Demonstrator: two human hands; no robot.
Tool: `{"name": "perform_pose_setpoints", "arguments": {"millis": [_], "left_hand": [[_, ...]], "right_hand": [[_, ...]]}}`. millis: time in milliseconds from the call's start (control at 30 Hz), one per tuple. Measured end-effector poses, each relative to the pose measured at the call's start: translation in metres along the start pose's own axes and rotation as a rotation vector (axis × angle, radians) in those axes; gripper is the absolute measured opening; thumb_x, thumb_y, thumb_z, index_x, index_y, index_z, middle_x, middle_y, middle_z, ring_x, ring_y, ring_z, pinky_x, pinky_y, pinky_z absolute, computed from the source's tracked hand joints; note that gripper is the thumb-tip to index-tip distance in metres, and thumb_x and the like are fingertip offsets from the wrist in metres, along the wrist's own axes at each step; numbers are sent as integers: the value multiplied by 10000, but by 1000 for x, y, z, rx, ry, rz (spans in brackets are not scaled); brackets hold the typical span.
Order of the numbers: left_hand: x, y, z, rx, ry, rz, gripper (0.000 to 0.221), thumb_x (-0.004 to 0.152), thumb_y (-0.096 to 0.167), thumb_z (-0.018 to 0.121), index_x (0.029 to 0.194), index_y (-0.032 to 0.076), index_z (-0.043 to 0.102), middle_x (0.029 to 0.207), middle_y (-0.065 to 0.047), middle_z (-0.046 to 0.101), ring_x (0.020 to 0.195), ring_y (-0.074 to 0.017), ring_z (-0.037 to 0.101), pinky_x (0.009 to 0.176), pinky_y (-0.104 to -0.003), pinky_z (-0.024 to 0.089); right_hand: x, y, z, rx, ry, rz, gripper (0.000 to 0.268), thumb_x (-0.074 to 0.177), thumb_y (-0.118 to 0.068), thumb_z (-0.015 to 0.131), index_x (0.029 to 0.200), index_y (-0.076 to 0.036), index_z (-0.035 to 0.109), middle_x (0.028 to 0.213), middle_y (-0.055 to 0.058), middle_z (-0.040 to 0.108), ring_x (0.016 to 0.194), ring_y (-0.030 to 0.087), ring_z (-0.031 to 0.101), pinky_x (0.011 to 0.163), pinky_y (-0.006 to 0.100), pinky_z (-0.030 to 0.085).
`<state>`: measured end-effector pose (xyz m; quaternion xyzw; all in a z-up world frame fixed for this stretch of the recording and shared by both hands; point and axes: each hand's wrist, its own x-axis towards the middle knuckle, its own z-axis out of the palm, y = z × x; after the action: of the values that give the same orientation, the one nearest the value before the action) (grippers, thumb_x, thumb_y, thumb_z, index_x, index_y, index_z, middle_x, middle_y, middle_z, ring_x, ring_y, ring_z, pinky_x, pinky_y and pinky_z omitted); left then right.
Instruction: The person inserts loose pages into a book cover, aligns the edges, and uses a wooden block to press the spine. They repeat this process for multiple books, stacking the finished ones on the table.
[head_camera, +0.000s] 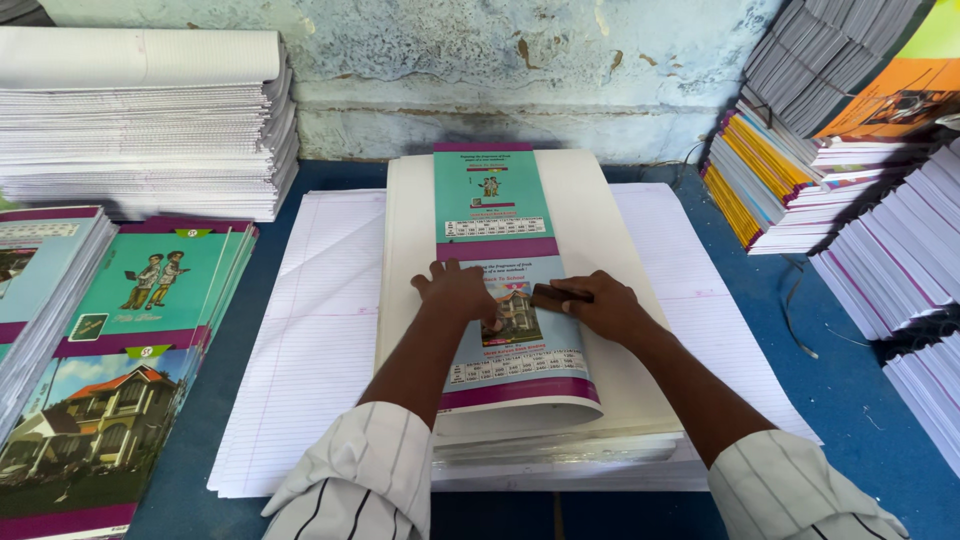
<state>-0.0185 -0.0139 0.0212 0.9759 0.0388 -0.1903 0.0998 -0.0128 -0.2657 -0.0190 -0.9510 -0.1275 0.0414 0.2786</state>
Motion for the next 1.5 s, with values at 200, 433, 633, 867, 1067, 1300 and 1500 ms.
{"name": "perform_pose_setpoints", "arguments": {"millis": [200,433,633,867,1067,1300,1500], "left_hand": [[-7,-7,1,49,46,98,907,636,525,914,1446,311,567,1443,-118,508,1414,-347,392,1108,-581,345],[2,-5,-2,79,-46,90,878,619,491,866,1436,318,598,1425,-124,556,1425,-351,407,1106,-618,349],[7,-4,-6,69,-121,66,1021,567,544,841,1511,324,521,1515,-174,473,1486,-396,323,1114,-661,324],[-10,-4,-7,43,-120,120,1259,465,716,874,1551,229,464,1604,-251,359,1539,-441,223,1156,-694,240],[-20,4,-3,109,-78,118,1324,496,711,916,1582,173,383,1611,-317,282,1546,-468,165,1154,-763,146],[-24,6,-5,131,-85,89,1359,498,713,915,1606,185,332,1636,-296,251,1557,-446,151,1143,-811,92],[-32,9,-7,120,-89,60,1339,505,690,911,1617,220,332,1648,-260,275,1564,-422,178,1137,-829,79]], "right_hand": [[-1,-1,0,-26,-2,-16,460,880,-236,722,1332,-311,687,1219,91,689,1186,255,643,1063,408,476],[-2,-5,-3,-4,-20,-14,456,876,-229,713,1326,-303,690,1205,71,736,1147,245,684,1052,396,495],[-3,-8,-3,-13,-17,-2,449,880,-243,723,1323,-311,693,1195,84,733,1142,251,682,1051,395,490],[-3,-7,-4,-6,-13,1,459,873,-250,723,1325,-322,692,1200,75,739,1139,251,690,1059,394,484],[1,-5,-5,43,-48,27,463,860,-231,729,1316,-306,701,1218,74,745,1149,238,694,1046,381,502],[-2,-11,-7,94,-74,44,457,854,-189,719,1303,-271,711,1225,53,761,1155,216,706,1042,369,520],[-20,-20,-9,41,-90,42,447,870,-202,711,1310,-278,704,1192,44,772,1131,211,710,1043,372,513]]}}
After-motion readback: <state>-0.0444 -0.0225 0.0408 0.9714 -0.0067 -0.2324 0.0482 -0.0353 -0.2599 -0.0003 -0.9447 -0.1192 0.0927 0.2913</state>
